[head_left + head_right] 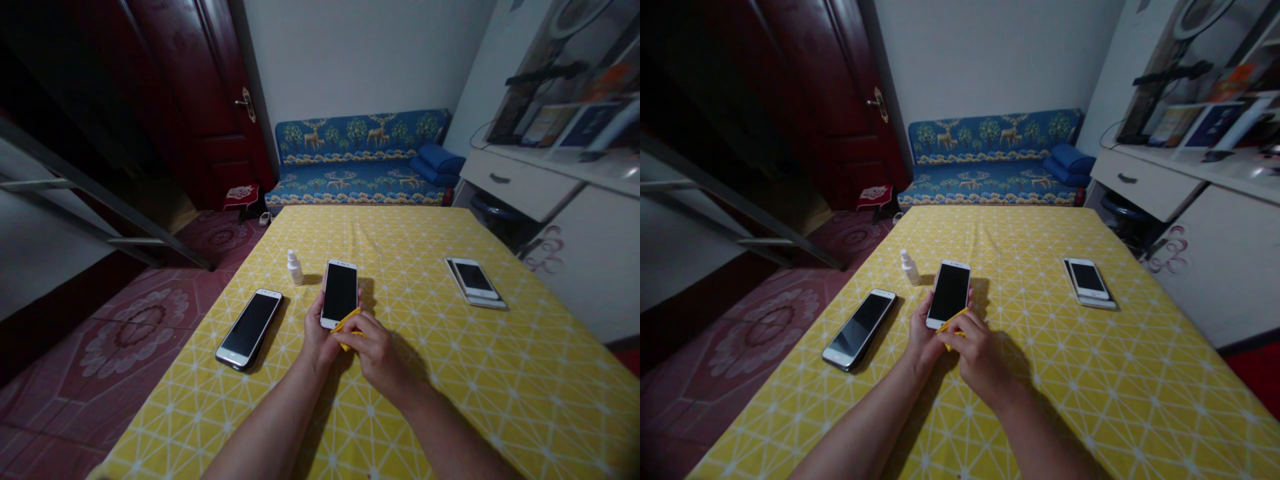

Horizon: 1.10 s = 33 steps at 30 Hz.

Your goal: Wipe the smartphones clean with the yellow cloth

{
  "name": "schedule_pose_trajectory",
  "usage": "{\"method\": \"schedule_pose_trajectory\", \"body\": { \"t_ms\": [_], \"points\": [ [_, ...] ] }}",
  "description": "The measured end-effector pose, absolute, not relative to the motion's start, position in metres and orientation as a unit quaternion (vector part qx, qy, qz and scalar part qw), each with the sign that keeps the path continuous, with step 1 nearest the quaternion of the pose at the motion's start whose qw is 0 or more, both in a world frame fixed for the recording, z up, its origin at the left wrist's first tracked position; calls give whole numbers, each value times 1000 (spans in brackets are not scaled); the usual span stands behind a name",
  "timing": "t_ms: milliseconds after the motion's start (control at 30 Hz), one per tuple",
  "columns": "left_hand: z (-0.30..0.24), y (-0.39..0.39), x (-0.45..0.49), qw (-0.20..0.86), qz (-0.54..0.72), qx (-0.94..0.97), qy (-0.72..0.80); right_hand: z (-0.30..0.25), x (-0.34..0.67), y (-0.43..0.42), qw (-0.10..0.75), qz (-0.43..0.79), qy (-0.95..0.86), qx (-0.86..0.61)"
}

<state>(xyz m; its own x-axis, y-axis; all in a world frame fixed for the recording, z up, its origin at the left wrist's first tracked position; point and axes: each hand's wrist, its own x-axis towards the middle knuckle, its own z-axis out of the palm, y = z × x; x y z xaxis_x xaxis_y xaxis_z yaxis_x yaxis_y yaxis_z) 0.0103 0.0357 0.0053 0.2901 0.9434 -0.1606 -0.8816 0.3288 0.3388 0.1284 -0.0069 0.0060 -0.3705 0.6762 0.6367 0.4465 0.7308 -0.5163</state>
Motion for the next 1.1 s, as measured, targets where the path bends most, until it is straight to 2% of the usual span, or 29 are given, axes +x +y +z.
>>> {"method": "schedule_pose_trajectory", "body": {
  "t_ms": [133,233,500,900,1100],
  "points": [
    [6,37,10,796,572,98,170,-1,133,-2,498,175,-766,-367],
    [6,37,10,795,576,99,162,-2,137,1,526,163,-733,-399],
    [0,34,12,796,569,126,165,3,129,-5,454,60,-810,-365],
    [8,23,29,816,526,114,212,-7,147,10,498,8,-732,-465],
    [5,26,22,822,517,113,211,-10,128,-1,483,55,-771,-411]
  ]
}}
